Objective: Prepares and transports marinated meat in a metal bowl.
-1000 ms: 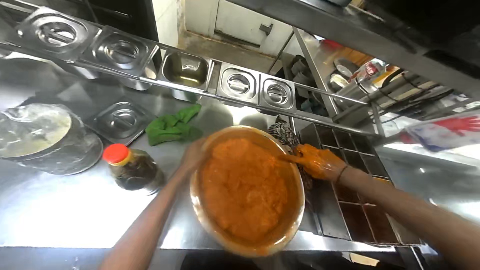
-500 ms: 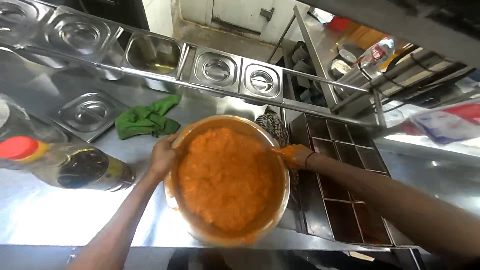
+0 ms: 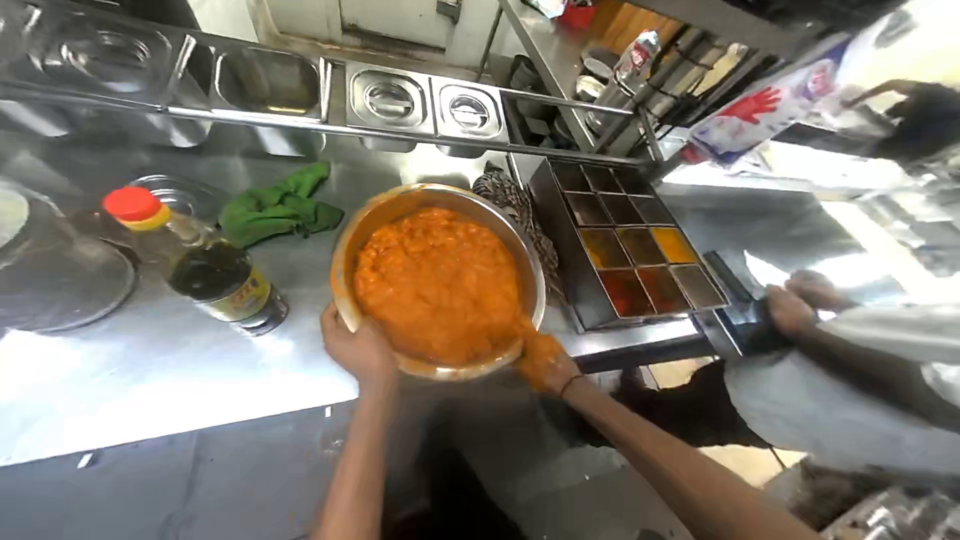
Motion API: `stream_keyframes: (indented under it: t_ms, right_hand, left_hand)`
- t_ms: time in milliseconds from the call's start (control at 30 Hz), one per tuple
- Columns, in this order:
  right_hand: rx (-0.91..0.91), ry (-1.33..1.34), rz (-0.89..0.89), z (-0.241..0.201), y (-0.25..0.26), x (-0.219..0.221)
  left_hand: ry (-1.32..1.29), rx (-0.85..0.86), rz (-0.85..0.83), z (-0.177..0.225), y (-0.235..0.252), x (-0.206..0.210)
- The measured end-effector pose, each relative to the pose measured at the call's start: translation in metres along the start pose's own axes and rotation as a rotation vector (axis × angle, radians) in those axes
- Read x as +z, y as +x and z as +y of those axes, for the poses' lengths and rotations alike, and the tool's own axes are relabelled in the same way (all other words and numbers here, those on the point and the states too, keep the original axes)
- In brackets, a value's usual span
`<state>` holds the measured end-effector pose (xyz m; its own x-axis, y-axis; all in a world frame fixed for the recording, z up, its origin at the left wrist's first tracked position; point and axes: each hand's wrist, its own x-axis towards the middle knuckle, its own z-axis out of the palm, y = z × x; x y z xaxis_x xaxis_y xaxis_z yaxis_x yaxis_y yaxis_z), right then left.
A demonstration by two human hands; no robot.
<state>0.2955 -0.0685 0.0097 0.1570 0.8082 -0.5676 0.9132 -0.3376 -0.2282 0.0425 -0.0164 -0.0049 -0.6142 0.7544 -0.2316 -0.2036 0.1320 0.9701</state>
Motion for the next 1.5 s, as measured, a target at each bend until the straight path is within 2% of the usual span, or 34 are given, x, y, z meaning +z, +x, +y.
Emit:
stream_keyframes:
  t_ms: [67, 167, 233, 300, 367, 400, 467, 533, 633, 733, 800, 867, 933, 1033, 1167, 1267, 1500]
  right_hand:
    - [0.004, 0.033, -0.012, -0.014, -0.021, 0.022]
    - [-0.025, -0.062, -0.023, -0.01, -0.022, 0.017]
    - [-0.068, -0.145, -0.024, -0.002, -0.013, 0.005]
    - [-0.112, -0.229, -0.033, 0.009, 0.004, -0.009]
    - [-0.108, -0.273, -0.056, 0.012, 0.019, -0.03]
    - [-0.111, -0.307, -0.057, 0.012, 0.028, -0.041]
    - [-0.179, -0.347, -0.041, 0.017, 0.052, -0.062]
    - [-0.277, -0.395, -0.044, 0.02, 0.077, -0.086]
    - [-0.389, -0.473, -0.077, 0.01, 0.115, -0.121]
    - [-0.402, -0.539, -0.204, -0.02, 0.131, -0.159]
    - [-0.48, -0.564, -0.188, -0.019, 0.156, -0.163]
    - [-0.542, -0.567, -0.173, -0.015, 0.174, -0.163]
    - [-0.565, -0.539, -0.174, -0.013, 0.18, -0.164]
    - [-0.547, -0.484, -0.146, -0.005, 0.181, -0.16]
    - [-0.427, -0.468, -0.14, 0.0, 0.159, -0.162]
    - [-0.323, -0.468, -0.102, 0.024, 0.14, -0.153]
    - [-0.096, -0.443, -0.004, 0.063, 0.082, -0.121]
  left_hand:
    - [0.022, -0.032, 0.036, -0.005, -0.019, -0.013]
    - [0.033, -0.046, 0.008, -0.007, -0.031, -0.032]
    - [0.143, 0.129, -0.03, 0.002, -0.029, -0.045]
    - [0.302, 0.399, -0.115, 0.019, -0.022, -0.051]
    - [0.492, 0.547, -0.31, 0.036, -0.015, -0.044]
    - [0.596, 0.576, -0.461, 0.045, -0.01, -0.034]
    - [0.798, 0.651, -0.81, 0.059, 0.005, 0.002]
    - [0.949, 0.788, -1.065, 0.065, 0.022, 0.049]
    - [1.149, 0.922, -1.246, 0.068, 0.049, 0.13]
    - [1.241, 1.074, -1.365, 0.052, 0.08, 0.213]
    - [1.392, 1.128, -1.551, 0.045, 0.1, 0.261]
    - [1.513, 1.202, -1.722, 0.039, 0.114, 0.293]
    - [1.502, 1.168, -1.83, 0.038, 0.124, 0.3]
    - [1.462, 1.046, -1.783, 0.033, 0.132, 0.291]
    - [1.464, 0.976, -1.616, 0.035, 0.138, 0.273]
    - [1.443, 0.861, -1.449, 0.032, 0.146, 0.249]
    - [1.297, 0.461, -1.017, 0.04, 0.145, 0.167]
